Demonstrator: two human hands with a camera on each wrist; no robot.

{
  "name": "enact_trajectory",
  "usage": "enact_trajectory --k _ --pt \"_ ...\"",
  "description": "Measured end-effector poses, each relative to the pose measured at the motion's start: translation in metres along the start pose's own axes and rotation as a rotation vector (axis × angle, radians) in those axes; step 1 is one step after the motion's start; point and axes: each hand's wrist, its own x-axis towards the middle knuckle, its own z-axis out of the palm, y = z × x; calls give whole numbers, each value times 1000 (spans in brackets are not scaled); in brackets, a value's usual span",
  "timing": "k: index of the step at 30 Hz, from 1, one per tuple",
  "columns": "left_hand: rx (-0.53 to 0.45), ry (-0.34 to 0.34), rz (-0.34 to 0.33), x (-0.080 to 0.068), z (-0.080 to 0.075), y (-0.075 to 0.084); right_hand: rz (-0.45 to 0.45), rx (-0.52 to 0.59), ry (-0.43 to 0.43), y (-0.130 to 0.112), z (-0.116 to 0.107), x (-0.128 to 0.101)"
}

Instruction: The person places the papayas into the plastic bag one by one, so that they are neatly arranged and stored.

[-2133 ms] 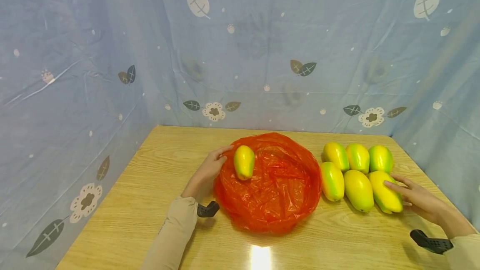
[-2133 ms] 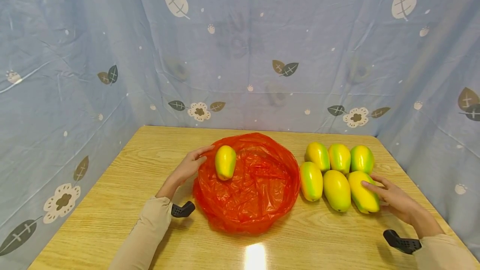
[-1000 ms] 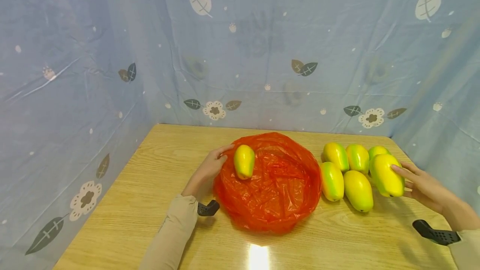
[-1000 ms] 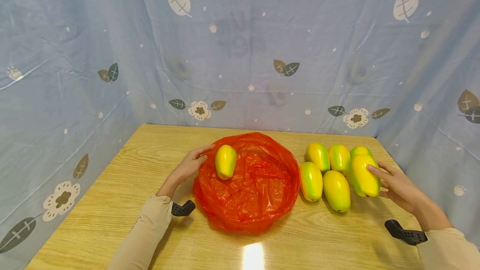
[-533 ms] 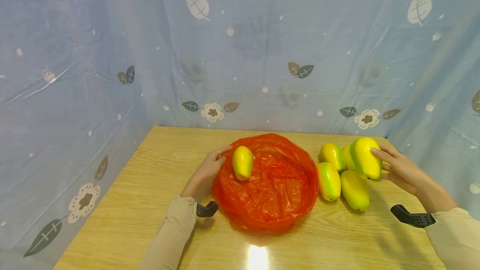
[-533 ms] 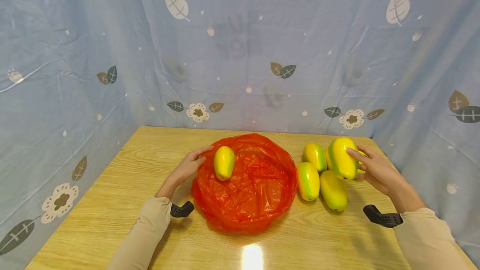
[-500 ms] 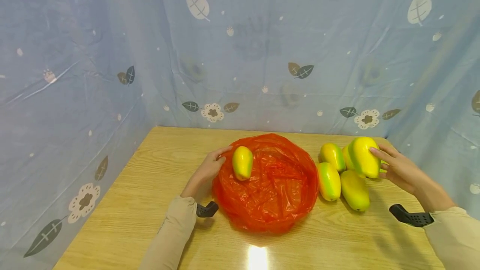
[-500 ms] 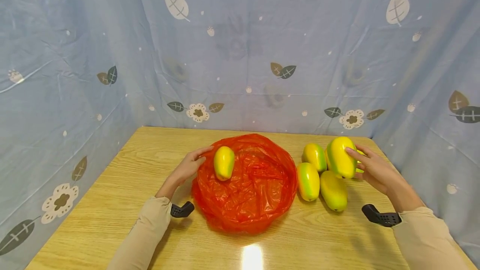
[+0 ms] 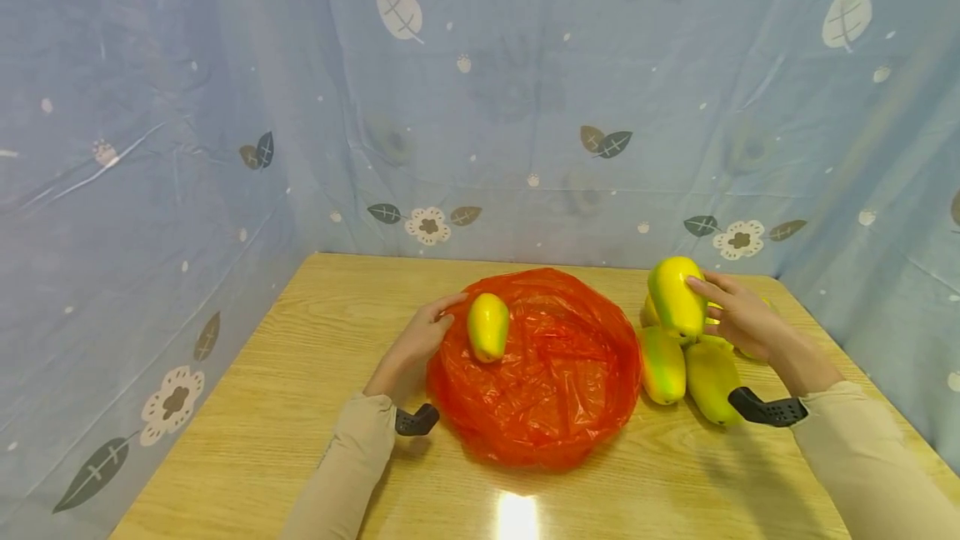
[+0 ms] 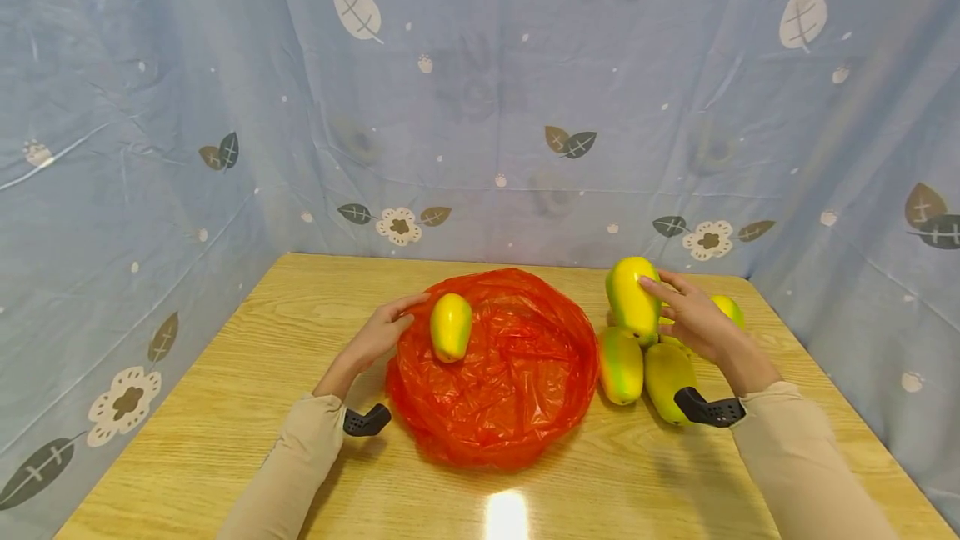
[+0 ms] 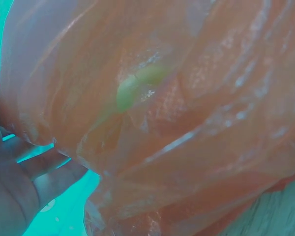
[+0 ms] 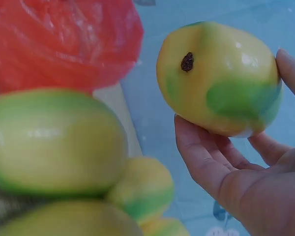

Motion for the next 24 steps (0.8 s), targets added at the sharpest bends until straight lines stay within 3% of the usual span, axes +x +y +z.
enact_trajectory --k 8,24 --pt "7 -5 -8 1 1 1 0 61 -24 -7 25 17" --pt "23 12 1 3 1 -2 9 63 -38 -18 81 56"
